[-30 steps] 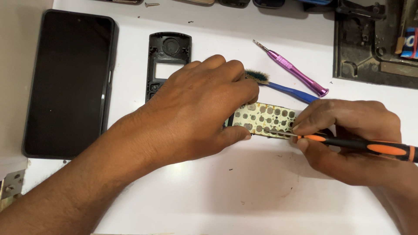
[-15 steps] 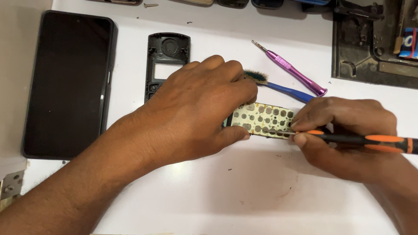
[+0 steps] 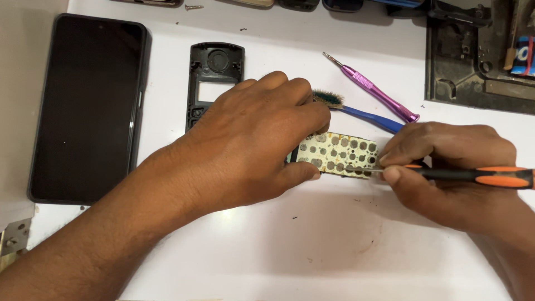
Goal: The person disassembles a feature phone and works on its keypad board with a screwdriver, prying at the button contacts and separating the keypad membrane from the board. They hold the phone steady with one hand while working the screwdriver tip across the contact pads, then lift the board free of the housing.
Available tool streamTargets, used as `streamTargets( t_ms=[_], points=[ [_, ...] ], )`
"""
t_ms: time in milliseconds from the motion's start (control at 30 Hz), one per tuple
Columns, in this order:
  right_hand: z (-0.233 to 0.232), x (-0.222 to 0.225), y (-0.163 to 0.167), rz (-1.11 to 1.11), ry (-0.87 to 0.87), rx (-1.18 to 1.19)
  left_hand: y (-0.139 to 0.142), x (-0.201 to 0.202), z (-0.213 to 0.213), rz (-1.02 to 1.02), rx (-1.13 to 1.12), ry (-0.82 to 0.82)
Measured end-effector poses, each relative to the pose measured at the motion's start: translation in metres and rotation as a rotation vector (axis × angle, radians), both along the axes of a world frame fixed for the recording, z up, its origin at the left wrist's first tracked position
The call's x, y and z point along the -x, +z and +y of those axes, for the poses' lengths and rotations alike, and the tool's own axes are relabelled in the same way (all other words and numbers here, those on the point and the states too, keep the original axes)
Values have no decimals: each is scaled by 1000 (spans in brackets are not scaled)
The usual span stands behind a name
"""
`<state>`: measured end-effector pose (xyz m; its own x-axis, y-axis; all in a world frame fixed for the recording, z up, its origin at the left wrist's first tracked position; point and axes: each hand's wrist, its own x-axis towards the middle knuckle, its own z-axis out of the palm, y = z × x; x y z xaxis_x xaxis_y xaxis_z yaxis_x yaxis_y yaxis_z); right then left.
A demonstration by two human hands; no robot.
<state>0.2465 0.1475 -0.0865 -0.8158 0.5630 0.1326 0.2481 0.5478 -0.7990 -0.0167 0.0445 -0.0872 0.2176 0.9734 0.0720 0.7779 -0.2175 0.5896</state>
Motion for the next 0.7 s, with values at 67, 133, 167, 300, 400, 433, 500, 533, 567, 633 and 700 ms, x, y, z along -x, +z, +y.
streamTargets(
  t_ms=[67, 133, 167, 300, 400, 433, 500, 533, 567, 633, 700],
  points=[
    [-1, -1, -1, -66, -21, 21, 1, 0, 0, 14, 25, 3],
    [-1, -1, -1, -79, -27, 30, 1, 0, 0, 16, 2, -4],
    [0, 0, 0, -59, -21, 31, 1, 0, 0, 11, -3, -3],
    [1, 4, 2, -35, -12, 6, 2, 0, 1, 25, 48, 8],
    [0, 6, 2, -86, -13, -29, 1, 0, 1, 22, 31, 5],
    [0, 5, 3, -78, -11, -9, 1, 0, 0, 17, 9, 3],
    [-1, 2, 5, -59, -6, 32, 0, 0, 0, 4, -24, -3],
    [-2, 2, 5, -56, -10, 32, 0, 1, 0, -5, -43, -6],
    [-2, 2, 5, -54, -12, 30, 0, 1, 0, 1, -27, -4],
    [-1, 1, 3, -80, -10, 13, 0, 1, 0, 12, 10, -5],
    [0, 1, 2, -133, 0, -26, 0, 0, 0, 14, 14, -2]
  ],
)
